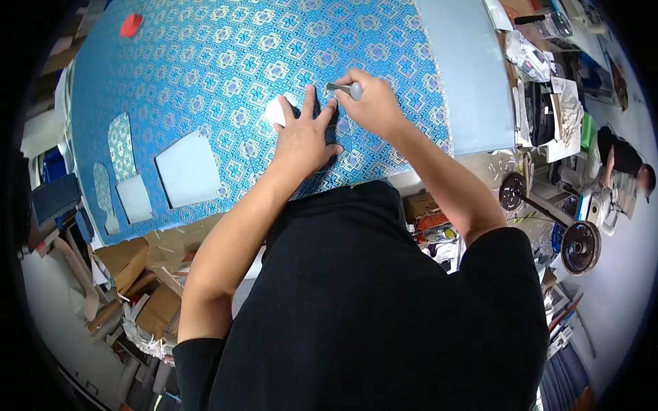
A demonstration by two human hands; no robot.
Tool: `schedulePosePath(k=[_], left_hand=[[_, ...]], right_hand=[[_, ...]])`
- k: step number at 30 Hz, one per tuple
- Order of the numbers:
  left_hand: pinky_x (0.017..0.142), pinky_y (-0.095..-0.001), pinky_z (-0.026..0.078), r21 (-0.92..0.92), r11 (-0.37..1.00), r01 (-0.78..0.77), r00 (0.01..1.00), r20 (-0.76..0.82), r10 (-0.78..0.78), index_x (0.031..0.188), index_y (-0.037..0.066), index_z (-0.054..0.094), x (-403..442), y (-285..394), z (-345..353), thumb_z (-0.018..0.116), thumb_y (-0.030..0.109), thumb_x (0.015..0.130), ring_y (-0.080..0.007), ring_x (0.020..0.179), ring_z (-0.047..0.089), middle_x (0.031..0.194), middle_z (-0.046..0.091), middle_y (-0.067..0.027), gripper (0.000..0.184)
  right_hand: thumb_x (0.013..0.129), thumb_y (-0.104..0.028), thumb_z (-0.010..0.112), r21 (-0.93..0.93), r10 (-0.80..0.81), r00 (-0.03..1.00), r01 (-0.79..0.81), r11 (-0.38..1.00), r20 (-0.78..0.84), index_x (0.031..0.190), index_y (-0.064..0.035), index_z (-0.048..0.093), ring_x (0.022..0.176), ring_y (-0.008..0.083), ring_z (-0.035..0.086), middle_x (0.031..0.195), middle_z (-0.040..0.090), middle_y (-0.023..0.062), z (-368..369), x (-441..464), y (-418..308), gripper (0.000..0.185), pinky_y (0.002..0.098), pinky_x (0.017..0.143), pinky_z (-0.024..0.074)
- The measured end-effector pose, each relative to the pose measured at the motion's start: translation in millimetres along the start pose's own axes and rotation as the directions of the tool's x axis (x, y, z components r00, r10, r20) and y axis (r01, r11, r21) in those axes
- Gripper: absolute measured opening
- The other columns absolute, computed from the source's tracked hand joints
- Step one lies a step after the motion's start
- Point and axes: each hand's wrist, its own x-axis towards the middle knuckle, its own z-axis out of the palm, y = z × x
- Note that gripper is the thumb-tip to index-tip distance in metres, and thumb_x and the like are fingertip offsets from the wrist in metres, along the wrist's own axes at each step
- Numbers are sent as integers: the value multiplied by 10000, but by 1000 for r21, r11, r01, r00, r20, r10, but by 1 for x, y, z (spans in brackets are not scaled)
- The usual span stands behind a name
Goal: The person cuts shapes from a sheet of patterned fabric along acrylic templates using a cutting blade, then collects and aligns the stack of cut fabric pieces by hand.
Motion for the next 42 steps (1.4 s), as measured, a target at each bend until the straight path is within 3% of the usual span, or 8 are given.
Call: schedulePosePath(k=[6,8,14,21,23,29,36,42], left_hand=[[935,-772,506,85,995,-54,998,23,53,1624,260,347,-1,-7,6,816,507,830,-730,1433,135,1706,161,-225,954],[974,-783,465,66,995,-79,995,62,74,1642,206,318,-3,-9,3,720,522,919,-744,1434,102,1721,91,-244,886],[934,-755,511,207,969,-131,985,138,104,1665,100,178,2,-12,6,654,563,952,-772,1407,111,1708,60,-277,975],[1020,-742,454,203,975,-84,988,145,55,1689,172,130,3,-13,11,604,617,972,-738,1446,53,1737,-16,-223,968],[941,-786,477,200,971,-129,989,96,111,1663,41,27,3,-15,16,619,555,962,-795,1386,117,1707,37,-293,1052],[971,-806,436,135,987,-89,992,101,76,1680,134,42,2,-12,13,687,523,934,-765,1419,97,1709,49,-295,1060],[1061,-777,381,49,998,43,995,83,-47,1665,280,242,-6,-4,11,743,532,899,-666,1504,57,1716,-1,-295,950],[1015,-815,393,57,991,123,992,-45,-121,1610,366,363,-9,10,15,854,448,801,-617,1504,159,1673,159,-297,950]], right_hand=[[916,-197,738,-127,97,953,-138,982,-288,1093,-19,696,877,276,741,993,761,161,40,-23,-22,255,390,773,566],[892,-209,733,-160,81,931,-146,976,-356,1097,-30,700,845,428,734,917,751,227,47,-21,-24,274,477,747,580],[877,-188,733,-298,100,909,-234,925,-405,1066,-21,691,871,426,733,952,754,225,60,-11,-39,255,478,763,576],[890,-166,743,-313,27,867,-208,927,-497,1068,-37,689,853,430,737,955,757,219,77,-9,-31,226,491,738,584],[899,-164,748,-348,-17,849,-197,917,-528,1069,-42,688,852,421,742,953,759,210,79,-9,-30,217,486,727,585],[917,-174,743,-284,-11,858,-158,946,-514,1064,-43,687,862,409,744,953,761,198,76,-13,-25,205,468,729,580],[948,-149,743,-266,-126,992,116,957,-20,1137,-90,695,963,377,734,1052,764,143,6,0,-9,203,415,799,570],[945,-125,732,-327,-292,867,434,839,403,1132,-99,686,983,365,733,1088,768,114,-31,46,-8,195,429,823,578]])
